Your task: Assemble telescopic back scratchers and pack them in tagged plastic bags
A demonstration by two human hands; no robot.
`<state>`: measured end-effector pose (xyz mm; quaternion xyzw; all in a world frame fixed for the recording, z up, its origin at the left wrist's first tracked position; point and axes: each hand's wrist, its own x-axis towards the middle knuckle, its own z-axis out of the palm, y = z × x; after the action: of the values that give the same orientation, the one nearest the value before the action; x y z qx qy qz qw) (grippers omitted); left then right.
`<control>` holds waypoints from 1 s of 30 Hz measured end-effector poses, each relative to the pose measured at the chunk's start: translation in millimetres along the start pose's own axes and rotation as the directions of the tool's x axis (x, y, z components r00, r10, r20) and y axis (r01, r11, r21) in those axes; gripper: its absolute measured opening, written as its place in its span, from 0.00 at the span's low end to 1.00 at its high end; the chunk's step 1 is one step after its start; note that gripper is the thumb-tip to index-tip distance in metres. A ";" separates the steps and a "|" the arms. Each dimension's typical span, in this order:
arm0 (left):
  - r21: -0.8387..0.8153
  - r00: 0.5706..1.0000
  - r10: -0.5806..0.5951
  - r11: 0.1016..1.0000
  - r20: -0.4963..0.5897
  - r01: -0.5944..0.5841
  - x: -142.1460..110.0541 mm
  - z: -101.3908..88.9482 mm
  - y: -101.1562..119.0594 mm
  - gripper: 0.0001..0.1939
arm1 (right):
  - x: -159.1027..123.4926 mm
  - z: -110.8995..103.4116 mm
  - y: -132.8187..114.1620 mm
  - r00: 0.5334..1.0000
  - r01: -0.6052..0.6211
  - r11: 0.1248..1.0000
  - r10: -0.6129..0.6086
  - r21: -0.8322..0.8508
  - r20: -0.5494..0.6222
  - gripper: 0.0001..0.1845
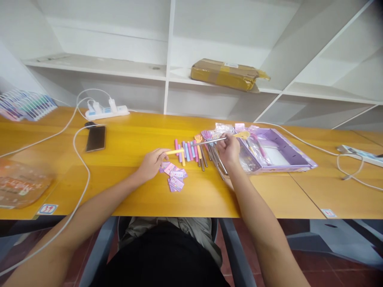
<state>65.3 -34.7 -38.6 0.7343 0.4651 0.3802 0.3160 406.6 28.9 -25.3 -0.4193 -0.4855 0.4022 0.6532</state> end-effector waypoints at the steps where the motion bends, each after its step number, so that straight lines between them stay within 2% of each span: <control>1: -0.021 1.000 -0.011 1.000 0.007 0.012 0.2 1.7 -2.3 0.18 | -0.8 1.5 -0.4 0.999 -0.010 0.997 0.007 0.083 0.037 0.20; 3: -0.094 0.999 -0.046 0.994 0.026 0.048 0.2 5.3 -6.5 0.19 | -3.0 5.1 0.0 0.994 -0.047 0.977 0.024 0.209 0.108 0.20; 6: -0.207 0.995 -0.082 0.974 0.048 0.090 0.1 9.5 -10.9 0.18 | -6.9 11.5 4.1 0.981 -0.107 0.946 0.051 0.306 0.186 0.19; 10: -0.292 0.994 -0.096 0.951 0.047 0.106 1.6 10.7 -13.5 0.18 | -10.2 17.6 10.2 0.961 -0.144 0.930 0.050 0.337 0.270 0.18; 14: -0.317 0.995 -0.080 0.944 0.060 0.095 3.4 9.0 -14.6 0.18 | -10.5 18.4 10.1 0.961 -0.128 0.938 0.037 0.322 0.273 0.17; 18: -0.258 0.994 -0.087 0.961 0.068 0.102 2.4 7.2 -13.2 0.17 | -10.6 17.7 8.0 0.962 -0.109 0.947 0.023 0.304 0.273 0.17; 21: -0.158 0.993 -0.100 0.981 0.058 0.108 0.2 6.1 -11.1 0.15 | -11.8 19.0 8.5 0.960 -0.074 0.953 -0.012 0.294 0.280 0.16; 25: -0.028 0.994 -0.096 0.995 0.055 0.098 -1.5 5.4 -10.2 0.16 | -14.2 21.7 9.4 0.950 -0.094 0.947 -0.007 0.308 0.311 0.15; 30: 0.140 0.998 -0.021 0.990 0.062 0.012 -1.4 0.8 -7.2 0.17 | -15.8 18.8 5.0 0.956 -0.066 0.956 -0.022 0.286 0.293 0.15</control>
<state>62.4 -33.4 -45.3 0.7625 0.4864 0.3207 0.2815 384.5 18.7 -31.4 -0.2591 -0.5071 0.5348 0.6242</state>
